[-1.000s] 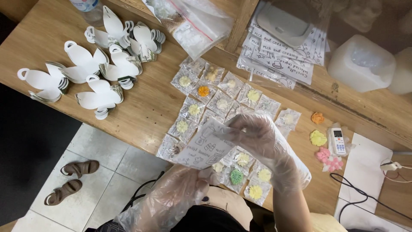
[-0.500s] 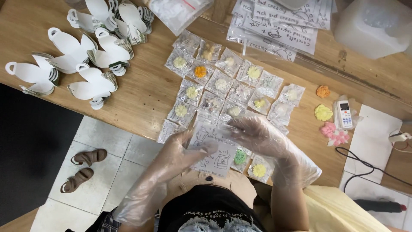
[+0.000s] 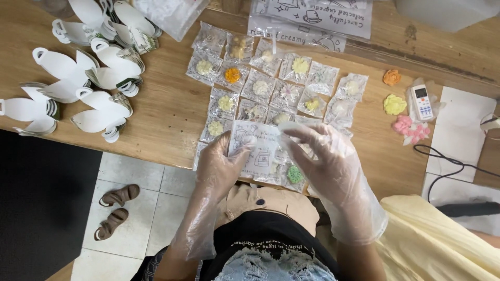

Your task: Pack small wax melts or soaps into individual plastic bags and organize them on a workbench.

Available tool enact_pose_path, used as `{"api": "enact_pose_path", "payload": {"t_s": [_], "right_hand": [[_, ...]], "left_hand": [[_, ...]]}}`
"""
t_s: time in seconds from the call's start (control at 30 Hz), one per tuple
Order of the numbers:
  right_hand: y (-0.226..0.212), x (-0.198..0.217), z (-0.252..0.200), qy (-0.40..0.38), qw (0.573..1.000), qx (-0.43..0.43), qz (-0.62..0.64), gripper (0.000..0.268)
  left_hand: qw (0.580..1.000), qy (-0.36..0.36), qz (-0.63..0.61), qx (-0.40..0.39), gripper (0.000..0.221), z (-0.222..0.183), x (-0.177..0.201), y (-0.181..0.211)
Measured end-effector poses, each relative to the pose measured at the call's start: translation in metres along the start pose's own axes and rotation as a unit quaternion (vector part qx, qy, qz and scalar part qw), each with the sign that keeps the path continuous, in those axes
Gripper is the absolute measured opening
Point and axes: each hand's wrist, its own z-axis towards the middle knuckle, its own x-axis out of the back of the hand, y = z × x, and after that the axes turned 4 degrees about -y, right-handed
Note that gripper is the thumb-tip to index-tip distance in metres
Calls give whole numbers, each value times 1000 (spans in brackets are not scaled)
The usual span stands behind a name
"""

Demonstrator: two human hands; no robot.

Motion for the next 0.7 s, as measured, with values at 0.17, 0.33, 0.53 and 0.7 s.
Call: {"api": "enact_pose_path", "payload": {"t_s": [0.17,0.33,0.53,0.7], "right_hand": [[0,-9,2,3,999,-49,17,30],[1,-32,-1,78,988,-110,71,30],[15,-63,-9,194,921,-245,233,27],[29,-77,-22,266,823,-317,389,26]], "left_hand": [[995,0,47,-86,29,10,-7,-4],[993,-67,33,-96,33,9,-20,5],[961,-263,3,-87,56,14,-32,0],[924,-361,-44,-118,54,17,-38,7]]}}
